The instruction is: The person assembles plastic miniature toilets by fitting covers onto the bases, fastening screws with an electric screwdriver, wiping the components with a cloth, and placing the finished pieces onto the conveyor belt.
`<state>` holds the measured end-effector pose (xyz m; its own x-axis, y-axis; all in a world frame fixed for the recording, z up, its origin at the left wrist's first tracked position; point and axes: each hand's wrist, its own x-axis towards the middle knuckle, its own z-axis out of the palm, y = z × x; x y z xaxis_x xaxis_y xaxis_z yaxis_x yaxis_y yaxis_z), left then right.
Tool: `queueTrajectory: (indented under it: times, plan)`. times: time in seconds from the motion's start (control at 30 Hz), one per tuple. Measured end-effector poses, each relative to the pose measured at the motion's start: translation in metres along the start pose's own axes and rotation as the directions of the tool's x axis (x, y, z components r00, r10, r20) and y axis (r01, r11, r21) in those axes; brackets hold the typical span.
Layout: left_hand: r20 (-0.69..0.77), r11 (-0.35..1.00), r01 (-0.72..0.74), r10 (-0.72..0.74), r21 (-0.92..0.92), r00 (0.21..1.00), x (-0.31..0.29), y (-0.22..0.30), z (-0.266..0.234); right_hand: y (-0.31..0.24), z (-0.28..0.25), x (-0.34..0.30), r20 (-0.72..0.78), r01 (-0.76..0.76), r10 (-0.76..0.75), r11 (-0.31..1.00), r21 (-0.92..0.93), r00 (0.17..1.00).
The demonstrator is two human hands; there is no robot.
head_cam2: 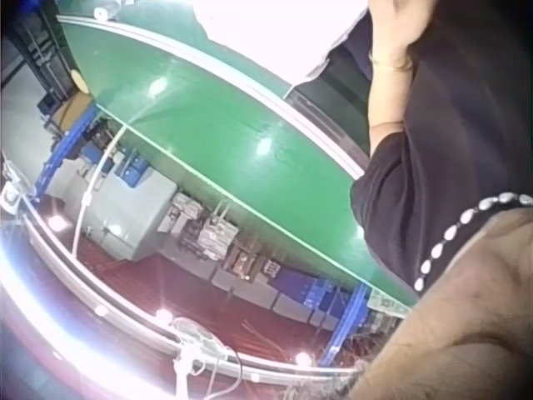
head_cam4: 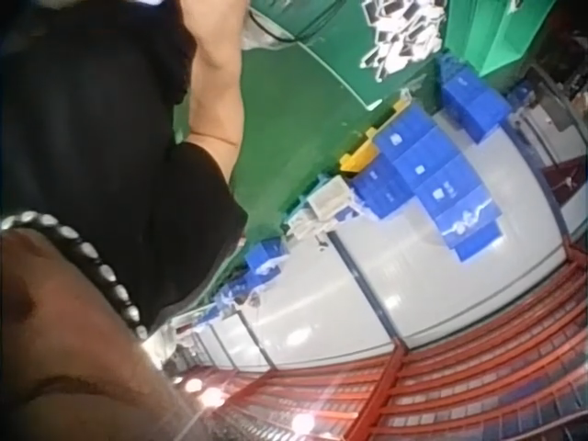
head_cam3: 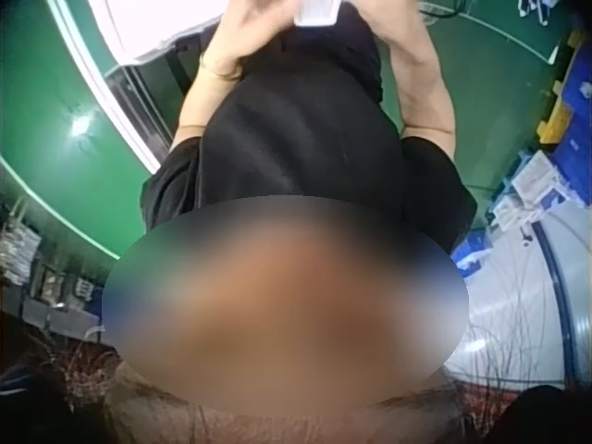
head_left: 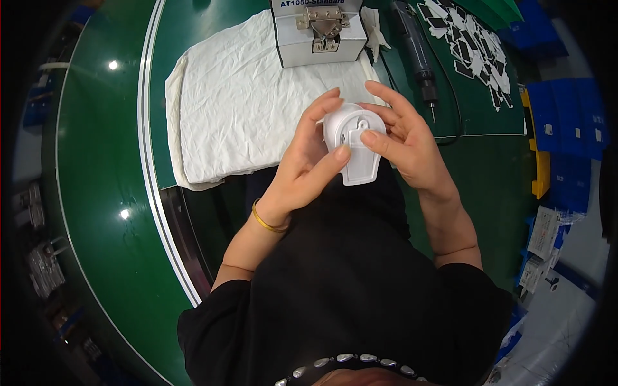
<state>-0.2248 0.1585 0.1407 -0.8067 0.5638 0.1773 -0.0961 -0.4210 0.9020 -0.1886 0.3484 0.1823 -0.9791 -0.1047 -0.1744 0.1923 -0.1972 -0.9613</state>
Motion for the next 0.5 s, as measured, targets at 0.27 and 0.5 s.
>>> queueTrajectory:
  times: [0.27,0.5]
  plan:
    - [0.019,0.995,0.011,-0.013,0.099,1.0,-0.005,0.006,0.004,0.006,0.006,-0.008,-0.025,0.085,-0.087,0.994,-0.068,0.996]
    - [0.158,0.74,-0.17,0.086,0.651,0.984,-0.006,-0.001,-0.005,0.0,-0.009,0.012,0.056,0.038,-0.035,0.998,-0.056,0.998]
